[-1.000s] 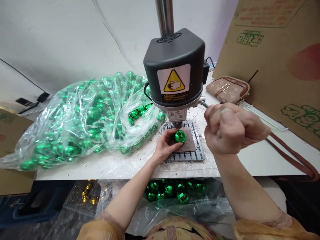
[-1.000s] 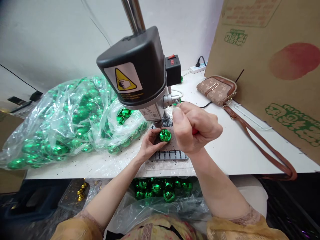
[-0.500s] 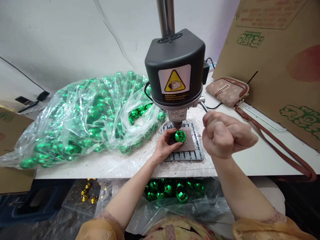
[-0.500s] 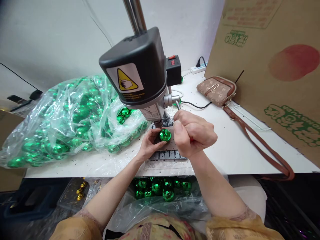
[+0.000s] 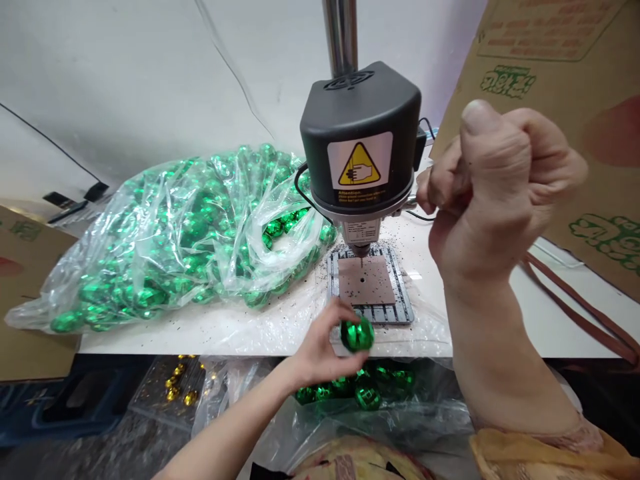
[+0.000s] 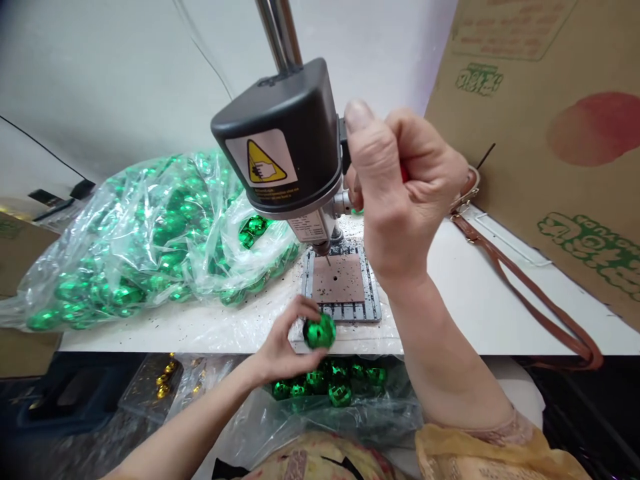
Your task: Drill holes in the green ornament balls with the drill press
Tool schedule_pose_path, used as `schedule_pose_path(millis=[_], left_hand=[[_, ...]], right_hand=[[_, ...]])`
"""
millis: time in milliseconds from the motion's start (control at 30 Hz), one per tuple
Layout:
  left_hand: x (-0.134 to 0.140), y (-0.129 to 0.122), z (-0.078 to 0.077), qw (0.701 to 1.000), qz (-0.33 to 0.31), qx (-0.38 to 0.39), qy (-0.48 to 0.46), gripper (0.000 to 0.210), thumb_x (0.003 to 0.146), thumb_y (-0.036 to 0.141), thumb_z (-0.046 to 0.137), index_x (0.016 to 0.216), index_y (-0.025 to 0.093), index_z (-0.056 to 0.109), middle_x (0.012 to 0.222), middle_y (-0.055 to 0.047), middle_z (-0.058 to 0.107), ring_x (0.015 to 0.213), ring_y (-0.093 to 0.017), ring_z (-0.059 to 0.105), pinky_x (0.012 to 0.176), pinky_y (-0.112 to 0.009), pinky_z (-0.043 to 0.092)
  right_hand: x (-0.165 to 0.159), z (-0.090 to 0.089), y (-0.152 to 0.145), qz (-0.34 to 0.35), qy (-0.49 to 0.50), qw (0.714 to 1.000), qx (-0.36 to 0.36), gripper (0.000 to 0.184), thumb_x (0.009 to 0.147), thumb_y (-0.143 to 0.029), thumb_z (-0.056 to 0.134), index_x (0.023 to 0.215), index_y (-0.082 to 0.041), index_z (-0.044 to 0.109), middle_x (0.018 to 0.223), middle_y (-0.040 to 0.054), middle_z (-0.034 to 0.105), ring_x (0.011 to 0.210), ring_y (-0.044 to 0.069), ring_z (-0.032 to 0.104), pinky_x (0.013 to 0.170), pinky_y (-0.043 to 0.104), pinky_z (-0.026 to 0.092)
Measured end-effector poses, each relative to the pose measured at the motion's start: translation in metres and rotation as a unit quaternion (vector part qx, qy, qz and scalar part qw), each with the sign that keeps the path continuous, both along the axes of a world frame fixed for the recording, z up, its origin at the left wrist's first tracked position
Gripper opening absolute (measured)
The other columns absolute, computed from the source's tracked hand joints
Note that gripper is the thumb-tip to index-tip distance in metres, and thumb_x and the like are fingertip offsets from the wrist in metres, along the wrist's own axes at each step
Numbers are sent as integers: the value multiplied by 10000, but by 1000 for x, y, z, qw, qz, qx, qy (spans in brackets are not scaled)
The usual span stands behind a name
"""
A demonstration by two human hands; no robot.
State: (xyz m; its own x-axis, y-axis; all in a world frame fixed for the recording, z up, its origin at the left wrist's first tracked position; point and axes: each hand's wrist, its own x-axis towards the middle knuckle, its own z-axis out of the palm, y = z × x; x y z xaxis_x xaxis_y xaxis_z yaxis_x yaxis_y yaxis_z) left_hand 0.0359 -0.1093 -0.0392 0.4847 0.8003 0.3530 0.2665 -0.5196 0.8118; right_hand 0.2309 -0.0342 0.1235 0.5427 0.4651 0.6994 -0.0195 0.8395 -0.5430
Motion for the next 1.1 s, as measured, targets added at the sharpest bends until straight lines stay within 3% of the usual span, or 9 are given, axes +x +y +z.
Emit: schedule_pose_path(millis=[100,167,267,367,467,533,800,933,1100], left_hand=[[-23,-19,6,989,-97,65,95,471,788,444,802,1162,217,628,1104,-107,636,1002,-252,649,810,-358,553],[-38,-3,9,989,-41,113,92,431,853,465,745,1189,226,622,1131,-112,655,1060,-257,651,861,-376,557],[-62,65,19,968,161,173,80,151,979,261,572,1103,227,651,1055,-80,682,1017,-220,657,908,-379,538],[-83,151,30,930,320,123,134,259,940,78,471,1061,171,681,1058,-107,668,1002,-236,638,959,-411,505],[-91,216,32,933,301,6,195,399,786,-35,548,1113,137,698,1129,-124,664,1090,-279,609,1057,-459,447],[-89,240,27,943,265,-31,200,434,698,-59,596,1060,142,725,1123,-111,675,1098,-292,607,1076,-460,438],[-93,247,7,951,266,-116,104,240,671,52,665,867,169,740,943,-61,649,1011,-265,619,1011,-410,478],[-93,240,12,943,294,-157,1,157,762,255,722,892,172,696,766,-18,626,761,-176,603,754,-293,516],[-77,222,30,929,283,-210,-113,280,876,434,596,903,157,625,731,-27,615,556,-113,535,522,-231,431]], right_hand=[[-1,-2,-3,-15,-9,1000,-8,410,884,-210,581,543,-207,354,448,-85,375,406,24,321,459,272,278],[-2,-3,-2,-18,-7,1000,-5,413,885,-204,570,537,-212,348,446,-85,366,402,27,328,453,281,286],[-2,-3,3,-16,8,1000,20,392,854,-200,606,533,-235,383,424,-83,348,371,58,324,402,317,259],[-1,-5,7,-18,13,999,42,392,841,-204,626,522,-239,401,408,-84,339,350,71,304,375,320,246],[2,-6,8,-21,3,999,48,386,853,-203,625,531,-246,417,411,-79,356,353,89,315,379,326,274],[3,-7,8,-18,-1,998,52,380,849,-204,641,537,-252,430,410,-76,371,353,102,326,377,340,283],[0,-7,8,-8,21,998,65,369,838,-198,650,550,-252,426,408,-85,359,346,86,316,367,330,256],[2,-8,9,-16,12,998,60,397,843,-231,663,533,-247,415,401,-80,376,345,90,329,367,329,263],[3,-10,9,-7,2,998,68,383,851,-244,667,552,-238,428,412,-81,390,343,92,349,369,319,262]])
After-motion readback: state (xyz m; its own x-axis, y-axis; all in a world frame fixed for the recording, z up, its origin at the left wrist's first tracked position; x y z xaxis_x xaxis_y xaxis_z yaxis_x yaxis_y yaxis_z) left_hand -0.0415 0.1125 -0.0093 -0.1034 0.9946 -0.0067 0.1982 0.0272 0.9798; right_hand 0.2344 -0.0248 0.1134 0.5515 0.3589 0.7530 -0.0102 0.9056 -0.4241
